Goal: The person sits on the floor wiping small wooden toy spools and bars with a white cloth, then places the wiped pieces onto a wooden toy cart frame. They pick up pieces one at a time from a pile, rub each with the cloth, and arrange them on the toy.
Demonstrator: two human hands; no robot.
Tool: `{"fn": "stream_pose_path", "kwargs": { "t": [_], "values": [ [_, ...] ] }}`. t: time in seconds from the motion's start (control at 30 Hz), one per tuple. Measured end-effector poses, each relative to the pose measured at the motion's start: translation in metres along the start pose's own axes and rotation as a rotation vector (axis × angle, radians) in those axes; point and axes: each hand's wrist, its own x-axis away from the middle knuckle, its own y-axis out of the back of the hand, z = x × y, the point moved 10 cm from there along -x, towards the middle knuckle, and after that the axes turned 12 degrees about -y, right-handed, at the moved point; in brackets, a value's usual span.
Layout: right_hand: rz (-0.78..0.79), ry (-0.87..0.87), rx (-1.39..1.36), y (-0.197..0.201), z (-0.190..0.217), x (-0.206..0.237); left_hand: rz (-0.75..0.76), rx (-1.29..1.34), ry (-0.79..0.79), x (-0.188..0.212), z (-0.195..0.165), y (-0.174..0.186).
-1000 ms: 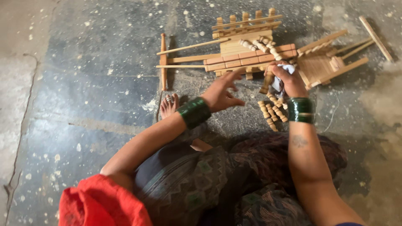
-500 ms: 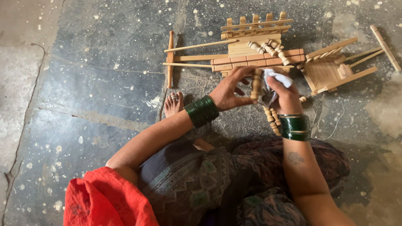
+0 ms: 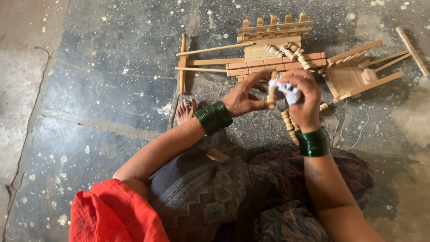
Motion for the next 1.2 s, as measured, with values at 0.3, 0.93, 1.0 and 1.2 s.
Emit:
{"fn": "stream_pose_path", "kwargs": {
  "t": [0.3, 0.93, 1.0, 1.2],
  "values": [
    [0.154, -0.111, -0.208, -0.010, 0.012, 0.002, -0.055, 0.013, -0.012, 0.000, -0.012, 0.015],
    [0.081, -0.577, -1.238, -0.034, -0.016, 0.033, -0.038, 0.052, -0.109, -0.005, -0.017, 0.005],
    [0.157, -0.549, -1.336, -0.038, -0.003, 0.035, -0.014, 0.011, -0.132, -0.009, -0.020, -0.003],
    [-0.021, -0.442, -0.617, 0.001, -0.012, 0.023, -0.003, -0.335, -0.187, -0.012, -0.040, 0.002]
  ]
}}
